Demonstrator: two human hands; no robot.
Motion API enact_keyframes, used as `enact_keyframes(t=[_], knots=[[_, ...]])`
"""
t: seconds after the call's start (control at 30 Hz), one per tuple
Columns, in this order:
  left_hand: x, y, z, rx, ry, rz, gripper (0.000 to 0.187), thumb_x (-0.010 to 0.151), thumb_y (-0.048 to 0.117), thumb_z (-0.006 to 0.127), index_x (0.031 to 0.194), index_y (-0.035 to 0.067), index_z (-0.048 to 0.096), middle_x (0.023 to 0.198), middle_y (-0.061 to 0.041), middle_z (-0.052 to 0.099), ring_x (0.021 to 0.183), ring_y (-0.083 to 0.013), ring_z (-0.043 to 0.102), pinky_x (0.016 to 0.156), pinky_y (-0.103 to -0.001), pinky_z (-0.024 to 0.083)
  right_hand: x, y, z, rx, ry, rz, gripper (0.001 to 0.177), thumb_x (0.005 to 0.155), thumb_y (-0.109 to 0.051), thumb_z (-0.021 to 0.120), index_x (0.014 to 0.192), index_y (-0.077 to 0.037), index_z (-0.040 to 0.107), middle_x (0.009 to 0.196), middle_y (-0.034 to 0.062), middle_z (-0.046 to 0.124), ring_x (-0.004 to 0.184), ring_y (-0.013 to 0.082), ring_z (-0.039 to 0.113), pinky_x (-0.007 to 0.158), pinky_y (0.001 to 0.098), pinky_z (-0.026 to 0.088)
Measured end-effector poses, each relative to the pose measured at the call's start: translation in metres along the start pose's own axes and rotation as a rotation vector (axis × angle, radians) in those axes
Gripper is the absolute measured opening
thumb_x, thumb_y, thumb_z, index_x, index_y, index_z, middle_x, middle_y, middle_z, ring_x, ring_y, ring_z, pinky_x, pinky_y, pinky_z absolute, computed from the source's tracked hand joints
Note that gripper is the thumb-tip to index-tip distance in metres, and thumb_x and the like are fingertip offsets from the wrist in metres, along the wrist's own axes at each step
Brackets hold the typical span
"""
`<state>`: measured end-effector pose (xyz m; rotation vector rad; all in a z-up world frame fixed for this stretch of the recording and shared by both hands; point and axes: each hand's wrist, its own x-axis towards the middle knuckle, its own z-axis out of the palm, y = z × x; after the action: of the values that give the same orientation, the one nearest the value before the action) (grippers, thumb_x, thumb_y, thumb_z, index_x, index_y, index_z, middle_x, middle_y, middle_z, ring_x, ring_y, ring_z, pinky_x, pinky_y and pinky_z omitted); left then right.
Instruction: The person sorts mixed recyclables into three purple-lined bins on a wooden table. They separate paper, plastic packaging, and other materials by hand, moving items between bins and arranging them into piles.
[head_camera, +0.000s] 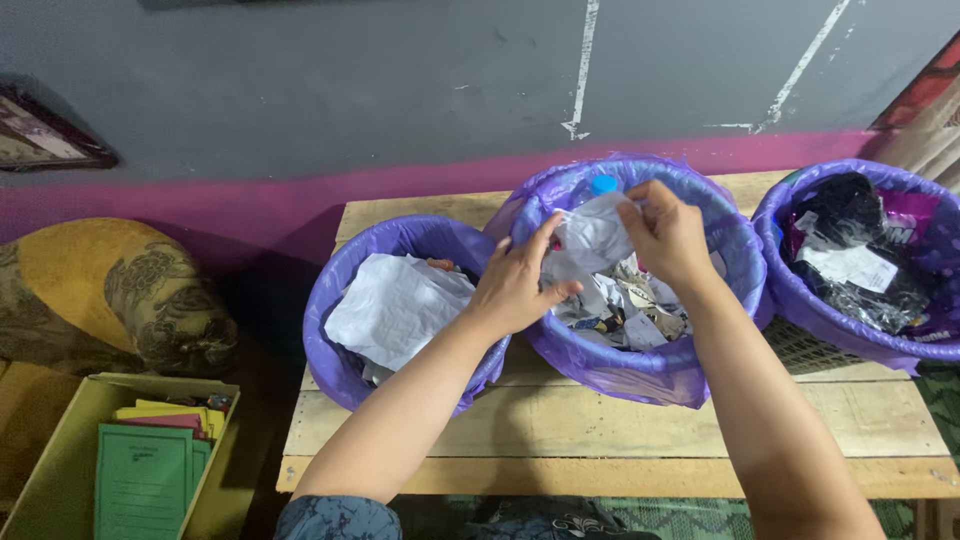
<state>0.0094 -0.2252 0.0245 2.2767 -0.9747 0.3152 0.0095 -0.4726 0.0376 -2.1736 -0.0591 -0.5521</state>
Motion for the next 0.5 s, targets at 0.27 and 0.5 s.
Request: enact_keyframes(t=[0.27,0.5], knots=[[0.004,0.004,-0.002,-0.312,0.256,-0.086,0.095,0.084,0.025,0.076,0.160,0.007,0.024,0.138,-0.030,0.061,0.124,-0.0415,0.065,0.105,-0.045,0.051,-0.003,0.006,0.010,0.297,-0.340,-0.059,0.009,0.096,-0.007,0.069,0.101,-0.005,0.062,0.076,-0.0008,0.067,0.066,0.0026,0.056,0.056,0.0225,0.045],[0.008,-0.007,-0.003,-0.434,0.335,-0.183,0.075,0.079,0.011,0.068,0.150,0.004,0.043,0.119,-0.022,0.070,0.109,-0.0339,0.072,0.097,-0.040,0.055,0.008,0.021,0.021,0.703,-0.336,0.021,0.009,0.101,0.003,0.056,0.104,-0.006,0.056,0.091,0.0022,0.067,0.080,0.0065,0.067,0.069,0.0257,0.058]])
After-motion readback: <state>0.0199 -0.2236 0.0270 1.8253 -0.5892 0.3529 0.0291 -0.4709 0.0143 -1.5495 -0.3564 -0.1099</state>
